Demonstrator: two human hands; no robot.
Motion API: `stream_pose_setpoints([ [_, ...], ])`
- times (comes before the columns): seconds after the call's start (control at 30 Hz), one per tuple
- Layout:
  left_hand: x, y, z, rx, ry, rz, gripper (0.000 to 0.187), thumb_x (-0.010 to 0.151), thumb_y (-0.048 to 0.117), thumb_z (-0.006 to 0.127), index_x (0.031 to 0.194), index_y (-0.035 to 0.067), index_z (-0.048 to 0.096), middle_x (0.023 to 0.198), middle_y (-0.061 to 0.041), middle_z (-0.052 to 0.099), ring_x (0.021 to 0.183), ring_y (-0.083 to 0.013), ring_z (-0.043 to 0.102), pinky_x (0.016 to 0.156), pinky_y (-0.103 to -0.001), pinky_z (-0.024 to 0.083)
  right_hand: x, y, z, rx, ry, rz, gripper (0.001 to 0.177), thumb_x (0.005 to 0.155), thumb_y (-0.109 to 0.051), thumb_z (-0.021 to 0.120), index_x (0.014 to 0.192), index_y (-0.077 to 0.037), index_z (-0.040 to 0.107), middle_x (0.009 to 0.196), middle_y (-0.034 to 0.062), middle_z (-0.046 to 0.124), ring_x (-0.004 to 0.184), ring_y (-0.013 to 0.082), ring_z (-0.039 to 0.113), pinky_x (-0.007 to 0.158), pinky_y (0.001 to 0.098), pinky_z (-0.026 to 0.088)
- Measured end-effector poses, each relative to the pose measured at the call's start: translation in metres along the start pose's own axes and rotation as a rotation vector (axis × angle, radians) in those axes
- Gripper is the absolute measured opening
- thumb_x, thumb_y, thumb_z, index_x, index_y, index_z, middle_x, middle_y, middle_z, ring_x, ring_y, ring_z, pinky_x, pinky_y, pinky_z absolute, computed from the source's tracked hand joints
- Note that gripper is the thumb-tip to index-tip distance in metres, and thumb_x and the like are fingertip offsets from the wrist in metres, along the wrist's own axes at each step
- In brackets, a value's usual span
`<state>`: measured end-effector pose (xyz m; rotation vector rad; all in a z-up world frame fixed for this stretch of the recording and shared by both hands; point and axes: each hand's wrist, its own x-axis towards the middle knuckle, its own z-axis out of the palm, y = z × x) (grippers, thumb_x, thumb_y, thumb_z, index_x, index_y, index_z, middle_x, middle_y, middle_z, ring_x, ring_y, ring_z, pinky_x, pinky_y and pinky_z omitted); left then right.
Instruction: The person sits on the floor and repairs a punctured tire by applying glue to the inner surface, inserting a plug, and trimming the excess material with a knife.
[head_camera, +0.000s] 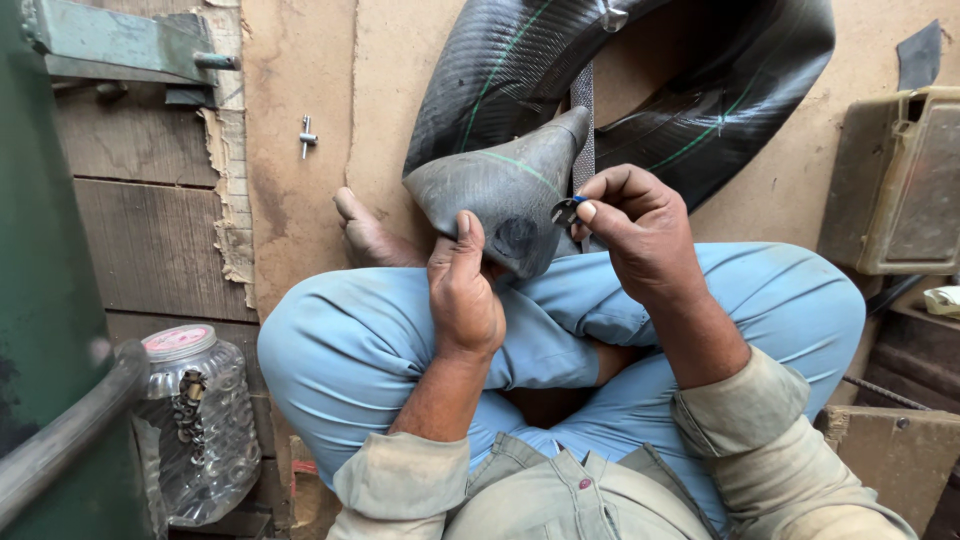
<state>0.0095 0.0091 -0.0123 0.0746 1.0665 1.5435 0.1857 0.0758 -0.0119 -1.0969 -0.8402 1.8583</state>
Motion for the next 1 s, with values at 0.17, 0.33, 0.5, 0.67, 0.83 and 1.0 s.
stream_pose_setpoints([
  [0.17, -0.002, 0.004, 0.002, 0.007, -0.018, -0.016, 0.036, 0.110, 0.027, 0.051, 0.124, -0.004, 0.063, 0.119, -0.011, 0.068, 0.109, -0.0179, 0.063, 0.100, -0.035, 0.051, -0.003, 0.001, 0.004, -0.061, -0.020, 0.011, 0.010, 0.098, 0.000, 0.069, 0.107, 0.001, 0.067, 0.096, 0.0053, 0.070, 0.083, 0.0099, 0.066, 0.077, 0.0249, 0.056],
  [0.33, -0.003, 0.008, 0.005, 0.036, -0.002, -0.031, 0.035, 0.109, 0.027, 0.051, 0.122, -0.003, 0.064, 0.114, -0.009, 0.068, 0.104, -0.0164, 0.063, 0.095, -0.033, 0.052, -0.007, 0.003, 0.015, -0.194, -0.077, -0.005, 0.010, 0.097, 0.000, 0.069, 0.106, 0.000, 0.067, 0.097, 0.0028, 0.070, 0.086, 0.0072, 0.066, 0.080, 0.0231, 0.057],
  [0.5, -0.003, 0.005, 0.000, 0.048, 0.002, -0.022, 0.031, 0.110, 0.028, 0.053, 0.112, -0.001, 0.065, 0.107, -0.004, 0.066, 0.098, -0.0117, 0.060, 0.092, -0.030, 0.051, -0.011, 0.001, 0.024, -0.390, -0.094, -0.026, 0.009, 0.095, 0.000, 0.071, 0.103, -0.001, 0.068, 0.094, -0.0013, 0.067, 0.085, 0.0040, 0.060, 0.076, 0.0206, 0.052],
  [0.67, -0.003, 0.000, -0.005, 0.107, 0.029, -0.017, 0.029, 0.110, 0.028, 0.054, 0.100, 0.003, 0.065, 0.096, 0.000, 0.063, 0.089, -0.0075, 0.054, 0.083, -0.026, 0.046, -0.011, 0.002, 0.027, -0.471, -0.114, -0.080, 0.009, 0.095, 0.001, 0.072, 0.103, -0.001, 0.068, 0.096, -0.0019, 0.066, 0.089, 0.0040, 0.059, 0.080, 0.0207, 0.050],
  [0.83, -0.003, -0.001, -0.006, 0.114, 0.005, 0.017, 0.029, 0.113, 0.027, 0.055, 0.097, 0.004, 0.063, 0.092, 0.003, 0.057, 0.085, -0.0060, 0.048, 0.078, -0.024, 0.042, -0.009, 0.006, 0.029, -0.478, -0.115, -0.095, 0.009, 0.094, 0.001, 0.072, 0.102, -0.001, 0.068, 0.097, -0.0017, 0.067, 0.091, 0.0045, 0.060, 0.083, 0.0208, 0.051],
  [1.0, -0.003, 0.002, -0.003, 0.155, 0.051, -0.030, 0.029, 0.109, 0.029, 0.054, 0.095, 0.005, 0.064, 0.089, 0.004, 0.058, 0.082, -0.0059, 0.048, 0.075, -0.024, 0.042, -0.009, 0.006, 0.031, -0.532, -0.098, -0.114, 0.010, 0.093, 0.002, 0.073, 0.101, -0.002, 0.068, 0.097, -0.0015, 0.067, 0.090, 0.0042, 0.060, 0.082, 0.0207, 0.051],
])
